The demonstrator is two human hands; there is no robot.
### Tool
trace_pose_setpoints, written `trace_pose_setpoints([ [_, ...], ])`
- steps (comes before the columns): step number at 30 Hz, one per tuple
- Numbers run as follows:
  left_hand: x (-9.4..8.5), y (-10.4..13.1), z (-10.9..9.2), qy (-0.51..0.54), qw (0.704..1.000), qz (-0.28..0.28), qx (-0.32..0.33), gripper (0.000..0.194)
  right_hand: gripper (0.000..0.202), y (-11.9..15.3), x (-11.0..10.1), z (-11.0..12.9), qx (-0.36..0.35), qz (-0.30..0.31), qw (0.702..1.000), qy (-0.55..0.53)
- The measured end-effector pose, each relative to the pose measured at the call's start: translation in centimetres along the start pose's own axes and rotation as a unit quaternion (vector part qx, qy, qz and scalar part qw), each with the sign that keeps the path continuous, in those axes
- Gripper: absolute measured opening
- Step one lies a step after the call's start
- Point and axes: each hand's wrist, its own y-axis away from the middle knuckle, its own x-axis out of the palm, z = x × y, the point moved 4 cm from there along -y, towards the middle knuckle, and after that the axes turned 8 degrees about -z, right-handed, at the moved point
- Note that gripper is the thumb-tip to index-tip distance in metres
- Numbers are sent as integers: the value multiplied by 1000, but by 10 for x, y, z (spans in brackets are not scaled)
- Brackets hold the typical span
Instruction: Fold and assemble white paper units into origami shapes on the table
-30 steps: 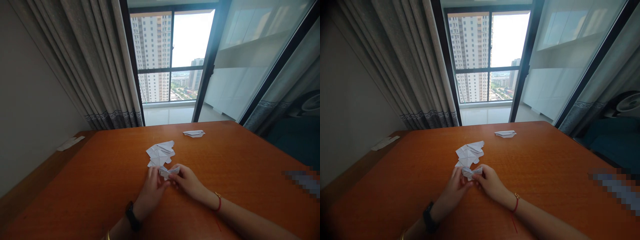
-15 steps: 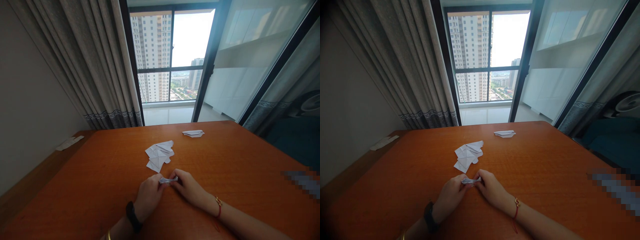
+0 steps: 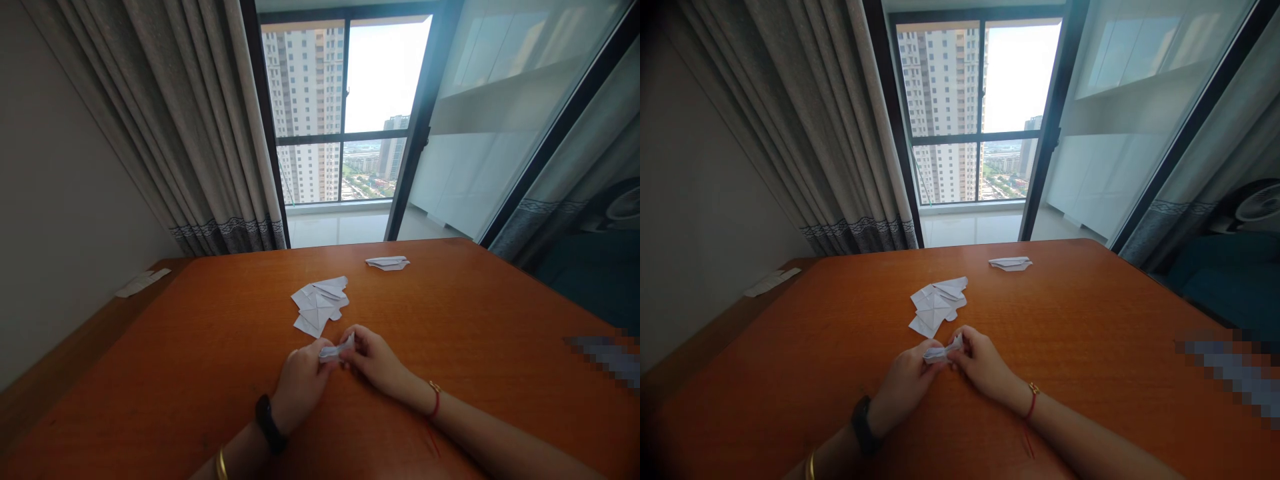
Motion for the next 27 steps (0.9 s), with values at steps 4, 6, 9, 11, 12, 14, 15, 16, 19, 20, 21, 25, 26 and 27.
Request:
trace_pose_setpoints([
  [4, -2, -3, 7, -12, 999, -28, -20, 12, 5, 2, -6, 8, -48, -17, 997, 65],
  [6, -2, -3, 7, -46, 998, -32, -10, 15, 3, 5, -5, 8, -58, -12, 993, 99],
  [9, -2, -2, 2, -60, 998, -28, 16, 15, 5, 7, -4, 7, -62, -10, 992, 111],
  [11, -1, 0, -2, -44, 998, -29, 29, 11, 7, 8, -3, 6, -64, -11, 992, 105],
  [12, -1, 0, -4, -34, 998, -29, 34, 12, 7, 8, -3, 6, -65, -11, 992, 105],
  [14, 0, 1, -6, -24, 999, -30, 33, 14, 8, 8, -2, 7, -70, -12, 990, 120],
  [15, 1, 1, -6, -22, 999, -31, 31, 14, 8, 8, -3, 7, -75, -14, 988, 132],
  [16, 1, 1, -5, -20, 999, -32, 29, 13, 7, 8, -3, 8, -79, -16, 987, 142],
  [19, 2, -2, -2, 25, 999, -36, 18, 12, 7, 6, -4, 14, -71, -21, 991, 114],
  [20, 3, -4, 0, 58, 998, -36, 8, 13, 8, 5, -5, 16, -55, -19, 995, 82],
  [21, 3, -5, 1, 93, 995, -33, -3, 15, 11, 3, -6, 18, -36, -11, 998, 46],
  [25, 7, -9, 4, 191, 981, -25, -27, 27, 29, 0, -5, 27, 19, 24, 998, -60],
  [26, 8, -9, 4, 210, 977, -30, -29, 28, 34, 0, -4, 27, 24, 21, 997, -72],
  [27, 8, -9, 4, 230, 972, -37, -34, 28, 37, 0, -4, 27, 27, 12, 996, -81],
])
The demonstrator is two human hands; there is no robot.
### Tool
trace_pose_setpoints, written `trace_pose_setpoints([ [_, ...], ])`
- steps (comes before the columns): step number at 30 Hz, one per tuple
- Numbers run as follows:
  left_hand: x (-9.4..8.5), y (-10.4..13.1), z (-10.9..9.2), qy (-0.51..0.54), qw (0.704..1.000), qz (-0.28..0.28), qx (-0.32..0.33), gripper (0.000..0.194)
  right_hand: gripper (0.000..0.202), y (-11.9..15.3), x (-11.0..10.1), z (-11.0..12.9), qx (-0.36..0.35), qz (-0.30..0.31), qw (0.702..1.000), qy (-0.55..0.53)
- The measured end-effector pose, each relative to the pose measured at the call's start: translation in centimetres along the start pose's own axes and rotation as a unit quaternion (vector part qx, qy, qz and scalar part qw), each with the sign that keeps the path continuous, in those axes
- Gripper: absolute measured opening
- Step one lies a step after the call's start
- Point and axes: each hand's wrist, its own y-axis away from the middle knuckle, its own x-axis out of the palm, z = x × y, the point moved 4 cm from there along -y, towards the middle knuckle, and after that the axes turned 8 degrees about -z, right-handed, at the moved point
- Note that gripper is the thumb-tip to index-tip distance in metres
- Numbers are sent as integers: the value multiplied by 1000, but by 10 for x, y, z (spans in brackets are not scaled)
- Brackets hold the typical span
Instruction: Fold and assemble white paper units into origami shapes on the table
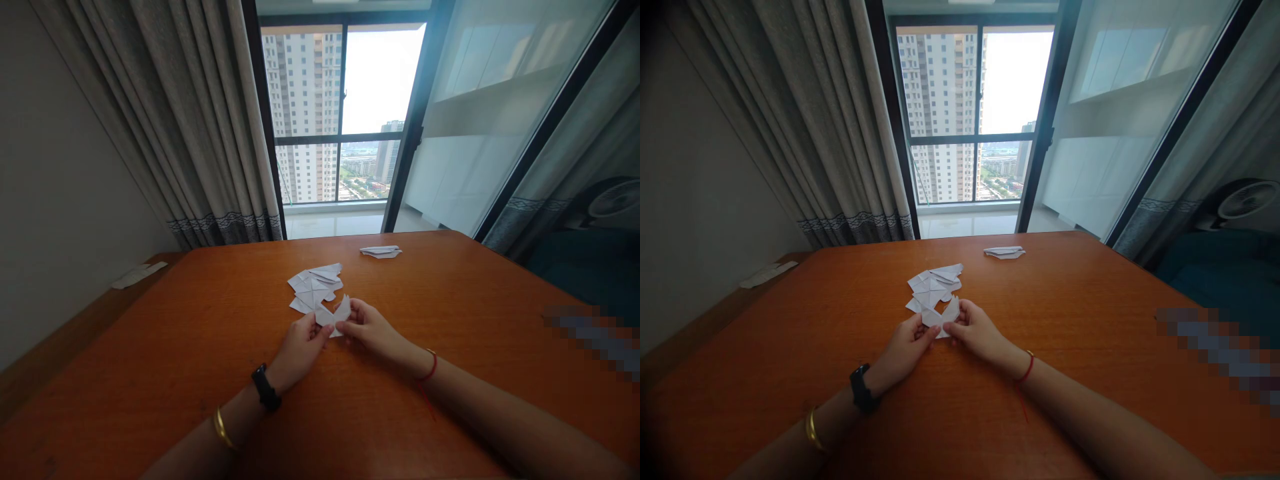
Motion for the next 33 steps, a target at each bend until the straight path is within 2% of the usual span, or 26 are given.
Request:
trace_pose_setpoints([
  [4, 2, 1, -4, 85, 996, -1, -22, 29, 42, 3, 2, -6, 7, -28, 999, -25],
  [9, 4, 0, -8, 160, 987, 20, -27, 36, 41, 9, 5, -8, 38, -17, 992, -120],
  [12, 4, -1, -6, 168, 985, 6, -43, 37, 41, 9, 6, -9, 52, -22, 987, -151],
  [17, 7, 0, -2, 166, 984, 2, -65, 41, 44, 6, 3, -11, 49, -53, 987, -142],
  [26, 9, 2, 3, 173, 983, -10, -62, 40, 42, 4, 3, -6, 25, -24, 994, -106],
  [33, 10, 3, 0, 191, 979, 4, -74, 38, 39, 9, 6, -10, 38, -47, 989, -133],
])
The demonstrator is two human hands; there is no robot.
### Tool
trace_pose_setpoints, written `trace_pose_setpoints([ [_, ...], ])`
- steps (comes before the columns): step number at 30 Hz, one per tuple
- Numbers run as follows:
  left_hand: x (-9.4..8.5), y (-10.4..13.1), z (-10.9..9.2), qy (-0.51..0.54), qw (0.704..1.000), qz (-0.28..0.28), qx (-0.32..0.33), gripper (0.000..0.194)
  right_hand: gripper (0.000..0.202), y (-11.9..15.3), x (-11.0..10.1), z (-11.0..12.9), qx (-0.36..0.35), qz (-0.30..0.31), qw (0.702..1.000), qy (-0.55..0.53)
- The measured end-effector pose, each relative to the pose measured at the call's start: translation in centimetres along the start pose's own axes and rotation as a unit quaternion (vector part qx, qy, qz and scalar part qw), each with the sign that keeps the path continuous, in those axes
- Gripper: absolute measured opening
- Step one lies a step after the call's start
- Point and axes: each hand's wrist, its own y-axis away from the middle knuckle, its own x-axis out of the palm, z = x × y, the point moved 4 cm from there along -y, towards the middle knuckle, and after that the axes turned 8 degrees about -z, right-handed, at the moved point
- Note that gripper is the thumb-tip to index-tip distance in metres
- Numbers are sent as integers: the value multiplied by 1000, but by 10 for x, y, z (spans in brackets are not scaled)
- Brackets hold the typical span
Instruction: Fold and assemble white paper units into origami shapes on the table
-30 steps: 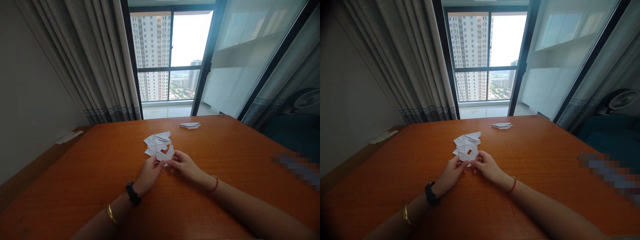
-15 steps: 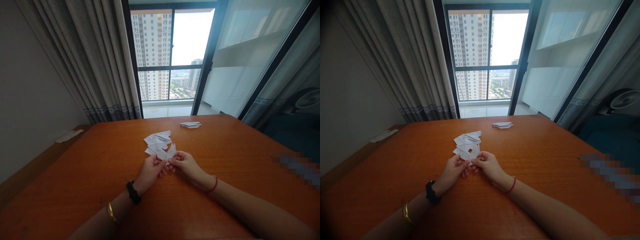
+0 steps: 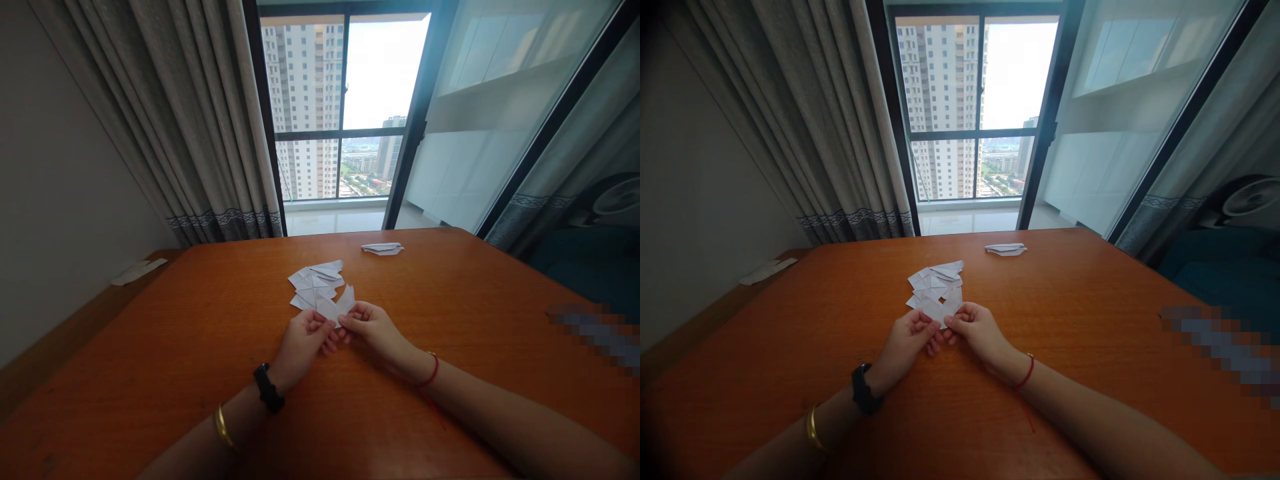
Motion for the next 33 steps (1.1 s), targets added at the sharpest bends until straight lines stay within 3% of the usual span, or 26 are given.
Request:
trace_pose_setpoints([
  [3, 0, 0, 1, 5, 1000, 0, -5, 37, 40, -6, -6, 4, -7, -11, 999, 37],
  [5, 0, 0, 1, -1, 1000, -5, 3, 36, 39, -18, -25, 15, -36, -59, 990, 120],
  [9, -1, 2, 0, -21, 1000, -15, 7, 35, 31, -55, -95, 47, -80, -211, 939, 260],
  [12, -1, 2, 0, -32, 999, -20, 5, 32, 43, -75, -153, 64, -80, -311, 884, 340],
  [14, -2, 1, -1, -39, 999, -23, 7, 30, 42, -83, -181, 67, -63, -334, 854, 393],
  [17, -2, 1, -2, -45, 999, -21, 9, 27, 36, -89, -202, 64, -52, -340, 819, 459],
  [22, -1, 1, -2, -50, 999, -17, 10, 24, 37, -93, -208, 59, -49, -353, 764, 539],
  [27, -2, 1, -2, -55, 998, -17, 18, 24, 48, -83, -198, 62, -61, -394, 708, 583],
  [30, -1, 1, -3, -55, 998, -19, 21, 23, 58, -73, -173, 69, -117, -404, 681, 600],
  [33, -1, 1, -3, -57, 998, -22, 27, 23, 49, -74, -121, 69, -210, -309, 682, 629],
])
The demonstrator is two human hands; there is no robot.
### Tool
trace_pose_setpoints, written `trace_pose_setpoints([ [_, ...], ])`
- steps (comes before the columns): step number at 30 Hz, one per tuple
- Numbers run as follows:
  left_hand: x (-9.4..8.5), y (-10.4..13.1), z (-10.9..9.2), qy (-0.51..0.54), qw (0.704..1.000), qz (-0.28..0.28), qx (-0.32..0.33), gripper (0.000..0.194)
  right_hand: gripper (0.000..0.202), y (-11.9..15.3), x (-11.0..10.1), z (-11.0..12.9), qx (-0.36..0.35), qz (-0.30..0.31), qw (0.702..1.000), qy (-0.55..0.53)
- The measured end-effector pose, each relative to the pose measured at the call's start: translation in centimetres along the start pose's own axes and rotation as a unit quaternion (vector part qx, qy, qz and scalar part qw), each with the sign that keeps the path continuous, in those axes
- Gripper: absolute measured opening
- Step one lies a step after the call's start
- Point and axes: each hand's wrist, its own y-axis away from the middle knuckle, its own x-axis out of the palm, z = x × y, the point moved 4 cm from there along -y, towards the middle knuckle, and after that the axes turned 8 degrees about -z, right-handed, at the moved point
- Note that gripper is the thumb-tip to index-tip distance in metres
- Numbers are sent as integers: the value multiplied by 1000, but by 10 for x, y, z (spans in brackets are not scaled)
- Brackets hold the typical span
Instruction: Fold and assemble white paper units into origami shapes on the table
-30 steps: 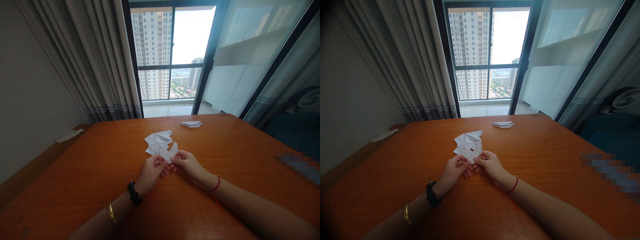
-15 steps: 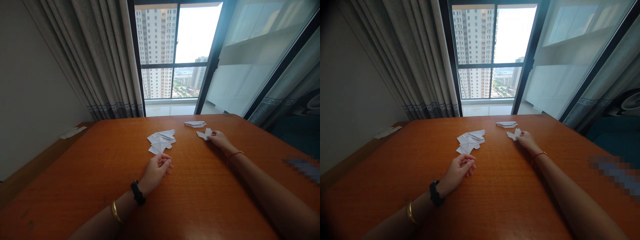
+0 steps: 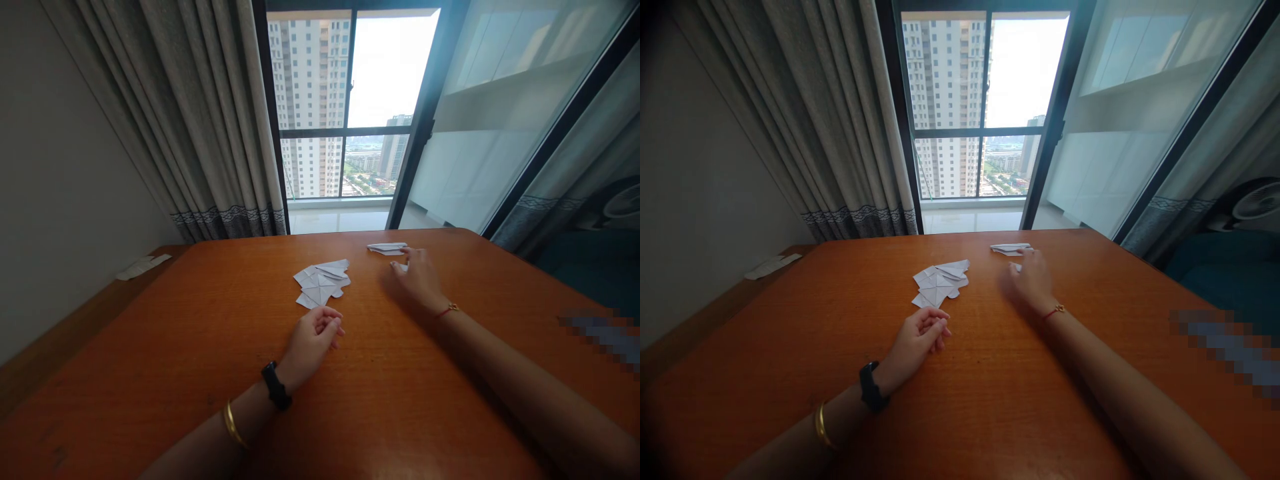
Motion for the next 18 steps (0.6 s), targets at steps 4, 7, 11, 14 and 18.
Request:
trace_pose_setpoints([
  [4, -1, 0, 3, -3, 1000, 0, 7, 24, 55, 13, 33, 80, -186, 121, 973, -59],
  [7, -4, -2, 4, -7, 1000, -10, 11, 23, 90, 17, 63, 119, -239, 184, 951, -72],
  [11, -10, -6, 0, -7, 999, -36, 22, 22, 60, 15, 82, 133, -230, 222, 945, -64],
  [14, -12, -7, -3, -7, 999, -45, 28, 22, 30, 16, 79, 127, -204, 219, 952, -58],
  [18, -11, -7, -3, -13, 999, -37, 29, 22, 31, 22, 65, 119, -172, 197, 963, -61],
])
